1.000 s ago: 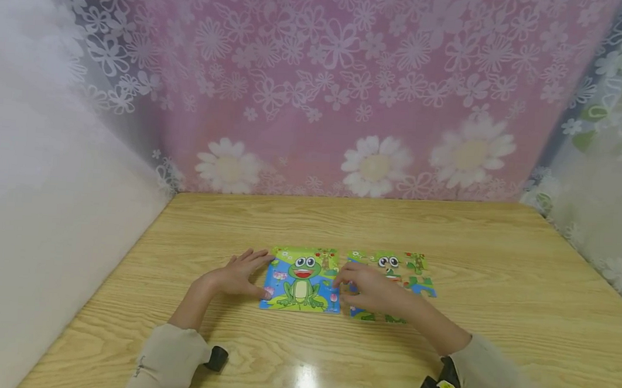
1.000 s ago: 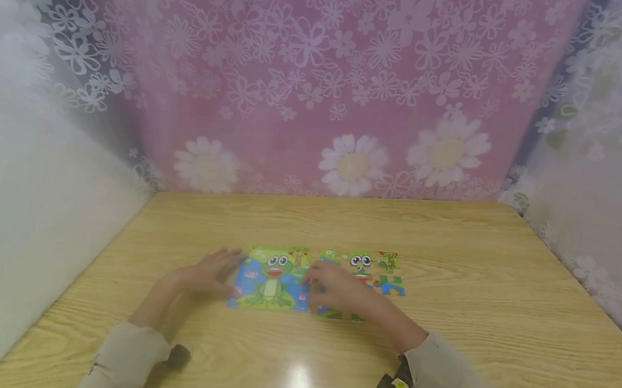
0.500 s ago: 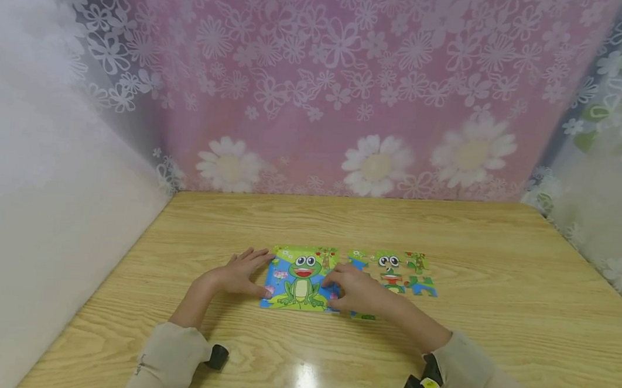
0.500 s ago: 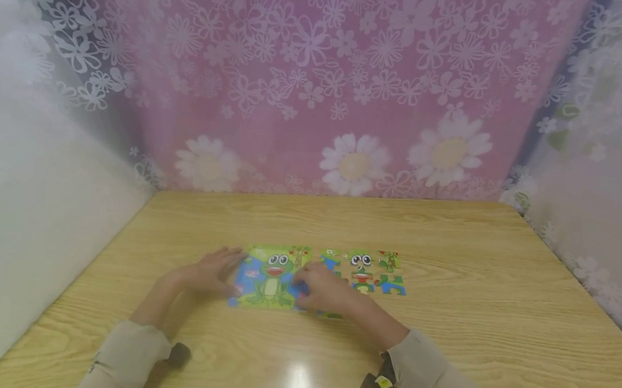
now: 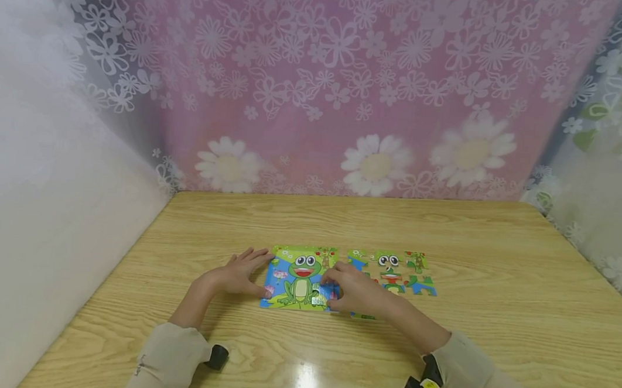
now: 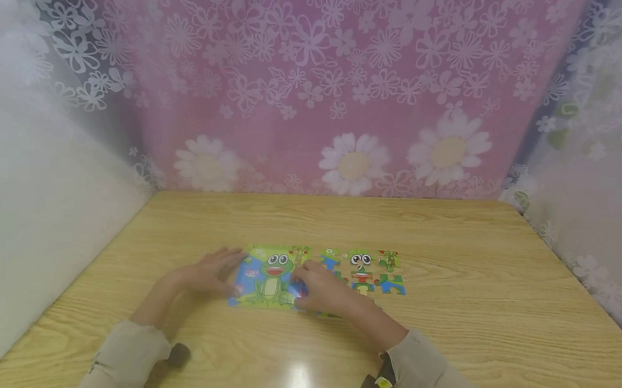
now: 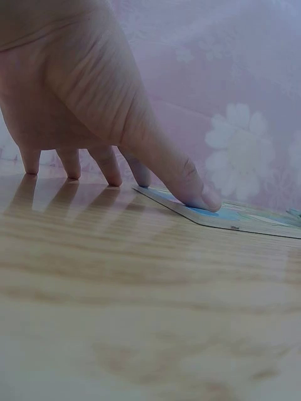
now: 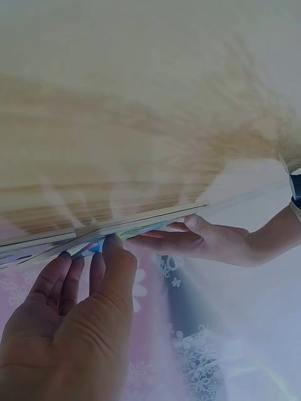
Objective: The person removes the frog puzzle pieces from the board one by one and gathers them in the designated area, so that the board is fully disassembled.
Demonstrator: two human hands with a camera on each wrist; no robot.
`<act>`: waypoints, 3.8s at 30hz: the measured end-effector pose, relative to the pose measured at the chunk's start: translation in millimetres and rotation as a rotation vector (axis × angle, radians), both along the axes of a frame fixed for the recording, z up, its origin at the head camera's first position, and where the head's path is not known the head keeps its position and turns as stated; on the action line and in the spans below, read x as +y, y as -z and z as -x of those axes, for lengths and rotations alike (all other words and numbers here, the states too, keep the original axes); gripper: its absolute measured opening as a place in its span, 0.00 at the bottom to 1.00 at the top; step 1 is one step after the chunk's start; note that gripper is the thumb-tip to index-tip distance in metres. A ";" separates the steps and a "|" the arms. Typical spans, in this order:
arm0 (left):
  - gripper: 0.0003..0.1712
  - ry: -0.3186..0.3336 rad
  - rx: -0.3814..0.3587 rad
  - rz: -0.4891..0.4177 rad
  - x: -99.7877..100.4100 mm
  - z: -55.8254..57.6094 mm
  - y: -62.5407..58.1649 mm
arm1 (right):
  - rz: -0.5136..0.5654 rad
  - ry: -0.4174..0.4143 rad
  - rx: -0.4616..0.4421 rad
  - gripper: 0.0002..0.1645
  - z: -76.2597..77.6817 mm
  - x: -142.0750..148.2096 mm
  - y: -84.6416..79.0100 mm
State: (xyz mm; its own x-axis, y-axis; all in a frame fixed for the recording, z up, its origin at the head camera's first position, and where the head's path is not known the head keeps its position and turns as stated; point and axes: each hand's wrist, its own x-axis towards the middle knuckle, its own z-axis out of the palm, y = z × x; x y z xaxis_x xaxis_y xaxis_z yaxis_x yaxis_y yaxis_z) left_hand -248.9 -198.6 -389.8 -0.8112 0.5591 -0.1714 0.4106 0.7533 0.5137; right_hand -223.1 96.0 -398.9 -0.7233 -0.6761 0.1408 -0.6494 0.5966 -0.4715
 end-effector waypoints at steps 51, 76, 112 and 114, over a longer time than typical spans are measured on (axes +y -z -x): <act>0.51 0.003 0.008 0.007 -0.9 1.9 7.4 | 0.087 -0.028 0.113 0.19 -15.3 74.0 -17.1; 0.52 0.011 0.026 -0.007 -5.9 3.8 9.4 | 0.078 0.115 0.210 0.22 -45.7 163.5 -9.7; 0.52 0.018 0.023 -0.009 -4.8 6.1 7.1 | 0.044 0.098 0.316 0.23 -46.7 184.8 18.7; 0.52 0.017 0.020 -0.011 -4.7 6.0 7.6 | 0.047 0.101 0.312 0.23 -47.1 185.3 19.3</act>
